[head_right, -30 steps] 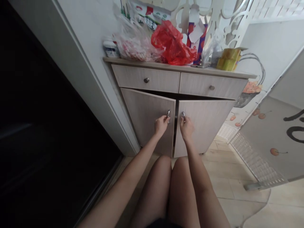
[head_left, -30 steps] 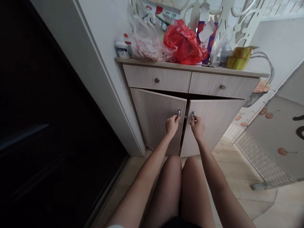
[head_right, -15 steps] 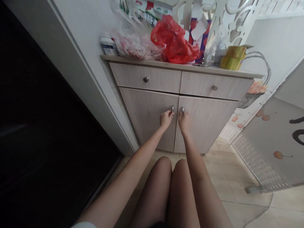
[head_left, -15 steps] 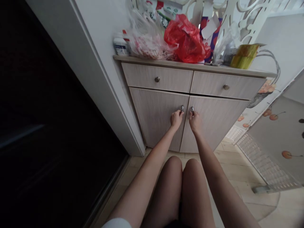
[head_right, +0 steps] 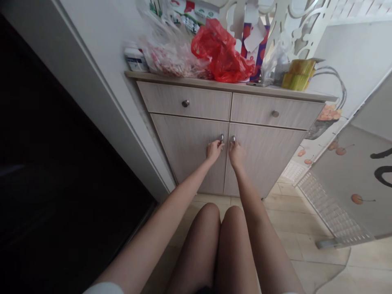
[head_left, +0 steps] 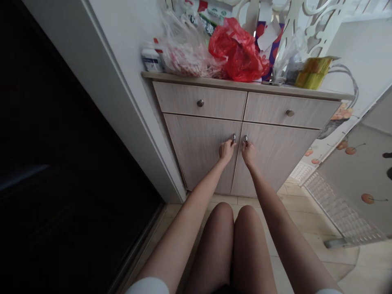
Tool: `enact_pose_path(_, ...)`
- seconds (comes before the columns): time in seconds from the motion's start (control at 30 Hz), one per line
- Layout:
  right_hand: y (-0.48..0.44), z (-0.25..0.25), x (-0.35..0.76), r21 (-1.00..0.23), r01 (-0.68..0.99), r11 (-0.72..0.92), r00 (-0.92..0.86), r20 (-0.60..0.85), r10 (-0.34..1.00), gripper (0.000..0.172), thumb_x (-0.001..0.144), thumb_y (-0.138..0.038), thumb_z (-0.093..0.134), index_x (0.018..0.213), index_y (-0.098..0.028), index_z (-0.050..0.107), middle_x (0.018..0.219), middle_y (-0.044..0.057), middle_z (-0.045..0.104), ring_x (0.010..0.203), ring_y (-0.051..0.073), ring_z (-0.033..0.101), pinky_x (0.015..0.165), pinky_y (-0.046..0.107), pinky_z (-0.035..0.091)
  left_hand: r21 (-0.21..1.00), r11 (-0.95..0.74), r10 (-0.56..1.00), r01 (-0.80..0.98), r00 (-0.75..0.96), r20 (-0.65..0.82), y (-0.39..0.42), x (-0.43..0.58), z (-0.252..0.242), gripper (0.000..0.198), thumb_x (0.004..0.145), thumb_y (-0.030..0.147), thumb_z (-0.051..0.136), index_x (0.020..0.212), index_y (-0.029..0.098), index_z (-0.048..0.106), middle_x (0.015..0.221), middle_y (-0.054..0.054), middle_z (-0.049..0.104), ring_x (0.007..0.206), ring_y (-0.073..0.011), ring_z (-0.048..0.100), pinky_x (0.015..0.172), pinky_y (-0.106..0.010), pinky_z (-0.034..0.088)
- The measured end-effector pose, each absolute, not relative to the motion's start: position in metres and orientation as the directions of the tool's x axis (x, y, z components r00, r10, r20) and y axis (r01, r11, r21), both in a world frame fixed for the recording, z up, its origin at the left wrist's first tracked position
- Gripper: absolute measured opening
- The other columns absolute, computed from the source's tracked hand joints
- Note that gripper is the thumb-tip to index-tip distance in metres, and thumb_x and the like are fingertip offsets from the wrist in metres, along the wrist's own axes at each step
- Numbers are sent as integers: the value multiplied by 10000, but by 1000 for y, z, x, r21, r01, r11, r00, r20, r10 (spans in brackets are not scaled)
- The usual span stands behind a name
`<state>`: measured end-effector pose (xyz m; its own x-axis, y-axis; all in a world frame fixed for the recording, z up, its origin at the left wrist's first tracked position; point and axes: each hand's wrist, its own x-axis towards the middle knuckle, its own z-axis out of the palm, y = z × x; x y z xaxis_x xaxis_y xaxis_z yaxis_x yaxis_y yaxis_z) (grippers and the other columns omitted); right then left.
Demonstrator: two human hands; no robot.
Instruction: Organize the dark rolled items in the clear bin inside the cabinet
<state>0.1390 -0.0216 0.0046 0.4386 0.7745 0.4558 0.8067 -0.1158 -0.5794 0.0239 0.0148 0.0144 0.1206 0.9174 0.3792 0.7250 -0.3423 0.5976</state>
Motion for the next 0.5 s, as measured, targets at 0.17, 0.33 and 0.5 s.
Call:
enact_pose_path(0.17,-17,5,138,-565,814,-134,442,453,774,490,1037,-437,310,1136,-123,673,995,175,700,842,229,651,752,320,435,590,-338,921,734,128,369,14,24,19,217,953,297,587,1071,176,723,1032,-140,751,951,-220,691,808,-279,457)
enact_pose_path(0.33,-22,6,148,-581,808,-103,414,433,801,451,1009,-504,393,1112,-154,659,972,144,699,847,217,649,773,316,447,592,-336,927,733,145,347,9,19,30,230,931,327,626,1074,167,708,1046,-150,741,973,-227,686,814,-278,451)
enact_pose_path(0.5,-34,8,169,-743,670,-5,462,412,785,634,859,-800,407,759,-193,561,650,47,568,661,192,563,611,282,412,680,-278,936,679,34,350,9,5,40,513,974,578,436,962,139,700,876,-143,725,870,-231,680,713,-277,438)
